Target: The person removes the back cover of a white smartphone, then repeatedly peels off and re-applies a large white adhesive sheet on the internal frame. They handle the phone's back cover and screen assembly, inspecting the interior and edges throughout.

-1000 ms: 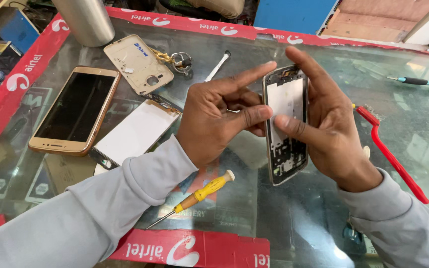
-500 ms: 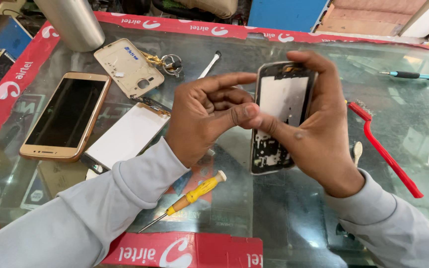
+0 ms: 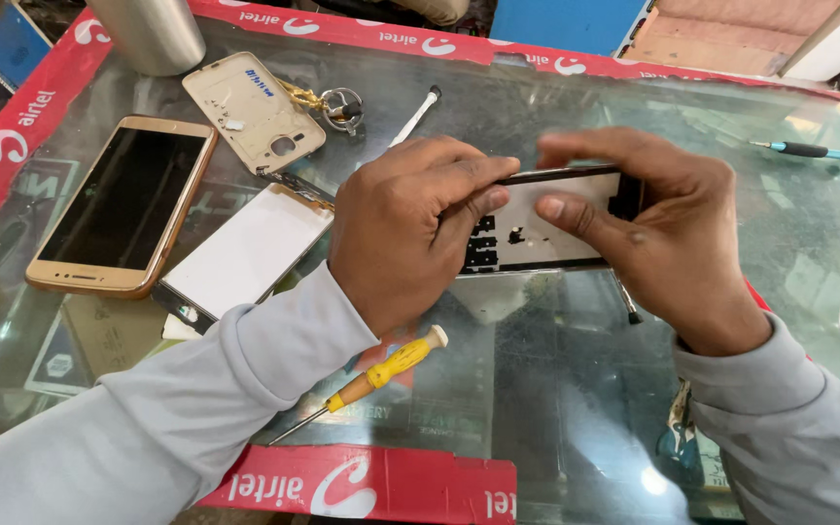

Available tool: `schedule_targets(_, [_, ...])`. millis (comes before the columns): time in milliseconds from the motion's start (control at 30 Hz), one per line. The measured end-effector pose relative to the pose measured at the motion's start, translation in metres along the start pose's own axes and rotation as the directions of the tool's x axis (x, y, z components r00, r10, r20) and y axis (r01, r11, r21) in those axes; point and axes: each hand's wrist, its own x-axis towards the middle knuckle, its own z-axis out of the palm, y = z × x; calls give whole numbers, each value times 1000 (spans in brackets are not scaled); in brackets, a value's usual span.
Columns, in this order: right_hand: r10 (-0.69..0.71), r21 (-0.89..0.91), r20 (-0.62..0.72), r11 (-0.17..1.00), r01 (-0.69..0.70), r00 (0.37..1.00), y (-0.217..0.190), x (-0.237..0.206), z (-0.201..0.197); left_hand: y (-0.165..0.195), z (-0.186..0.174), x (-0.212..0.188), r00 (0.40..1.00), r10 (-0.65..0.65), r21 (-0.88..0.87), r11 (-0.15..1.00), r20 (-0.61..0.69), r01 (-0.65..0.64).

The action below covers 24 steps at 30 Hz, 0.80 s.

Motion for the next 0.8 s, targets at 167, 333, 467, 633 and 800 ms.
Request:
schedule_targets(167, [-71, -79, -72, 995, 65, 995, 0, -8, 14, 0, -1, 5, 990, -128, -101, 986, 64, 134])
schedule_targets(333, [67, 62, 5, 996, -67, 998, 6, -8, 12, -2, 0, 5, 995, -94, -221, 970, 22, 97])
schedule_targets(467, [141, 25, -12, 990, -141, 990, 10, -13, 13, -3, 3, 1, 997, -75, -232, 970, 19, 78])
schedule_targets(633, [63, 135, -55, 989, -55, 997, 15, -19, 20, -4, 3, -1, 998, -61, -256, 965, 13, 63])
schedule_targets(800, [93, 148, -67, 985, -82, 993, 16, -21, 21, 1, 3, 2, 994, -102, -217, 970, 30, 106])
